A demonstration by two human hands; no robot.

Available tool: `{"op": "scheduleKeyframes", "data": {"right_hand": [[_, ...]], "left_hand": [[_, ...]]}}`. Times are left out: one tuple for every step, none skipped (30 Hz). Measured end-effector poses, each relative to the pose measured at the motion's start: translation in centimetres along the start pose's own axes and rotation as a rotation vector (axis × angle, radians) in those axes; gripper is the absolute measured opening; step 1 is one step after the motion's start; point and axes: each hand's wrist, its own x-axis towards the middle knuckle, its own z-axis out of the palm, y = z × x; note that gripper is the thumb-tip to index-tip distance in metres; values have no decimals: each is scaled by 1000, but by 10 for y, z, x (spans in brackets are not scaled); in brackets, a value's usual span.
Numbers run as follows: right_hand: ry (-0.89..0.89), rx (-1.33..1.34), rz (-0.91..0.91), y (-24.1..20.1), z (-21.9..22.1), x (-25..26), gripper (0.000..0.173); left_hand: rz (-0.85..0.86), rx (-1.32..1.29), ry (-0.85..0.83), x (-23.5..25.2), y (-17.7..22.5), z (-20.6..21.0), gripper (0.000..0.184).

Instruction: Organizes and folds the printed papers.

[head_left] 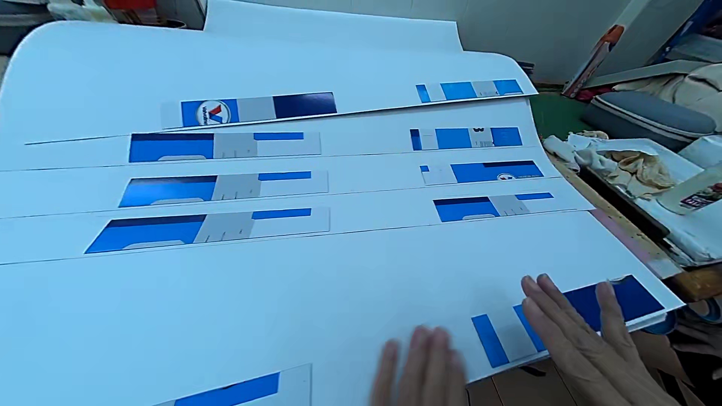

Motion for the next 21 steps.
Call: {"op": "scheduleKeyframes", "data": {"right_hand": [[-18, -26, 13, 5, 2, -5, 90], [-33, -41, 21, 9, 6, -9, 91], [-28, -55, 22, 13, 13, -12, 92], [-22, -74, 21, 16, 20, -16, 93], [-13, -96, 21, 20, 28, -19, 93], [-10, -123, 23, 23, 31, -23, 92], [-19, -154, 26, 26, 30, -26, 89], [-27, -174, 35, 30, 27, -29, 87], [-27, -185, 47, 33, 24, -32, 85], [-23, -195, 56, 38, 21, -35, 83], [-15, -207, 64, 43, 17, -37, 82], [-4, -220, 74, 50, 14, -39, 82], [14, -233, 83, 57, 10, -42, 82], [32, -250, 90, 65, 7, -45, 82], [45, -267, 97, 73, 4, -49, 82], [60, -285, 103, 82, 1, -52, 81], [81, -300, 110, 91, -2, -54, 81], [101, -312, 120, 101, -5, -57, 80], [119, -323, 135, 109, -8, -59, 80], [140, -329, 154, 118, -12, -62, 79], [157, -339, 175, 126, -15, -63, 78]], "left_hand": [[31, 28, 26, 19, 9, 16, 47], [43, 63, 59, 35, 15, 30, 42], [41, 100, 92, 46, 18, 42, 39], [40, 137, 118, 53, 19, 52, 41], [38, 167, 142, 56, 19, 59, 52], [39, 192, 160, 57, 19, 62, 58], [47, 222, 169, 57, 18, 64, 51], [56, 253, 172, 56, 17, 65, 40], [66, 276, 170, 55, 16, 65, 36], [77, 291, 170, 55, 15, 65, 35], [85, 295, 167, 55, 13, 65, 35], [90, 295, 162, 55, 12, 65, 35], [94, 296, 161, 55, 11, 65, 35], [99, 300, 160, 54, 11, 65, 35], [106, 305, 157, 54, 10, 65, 35], [112, 309, 150, 54, 9, 64, 35], [117, 314, 147, 54, 8, 64, 35], [122, 314, 145, 54, 8, 64, 35], [124, 311, 143, 54, 8, 64, 35], [123, 307, 146, 54, 7, 64, 34], [121, 303, 155, 54, 7, 64, 34]]}}
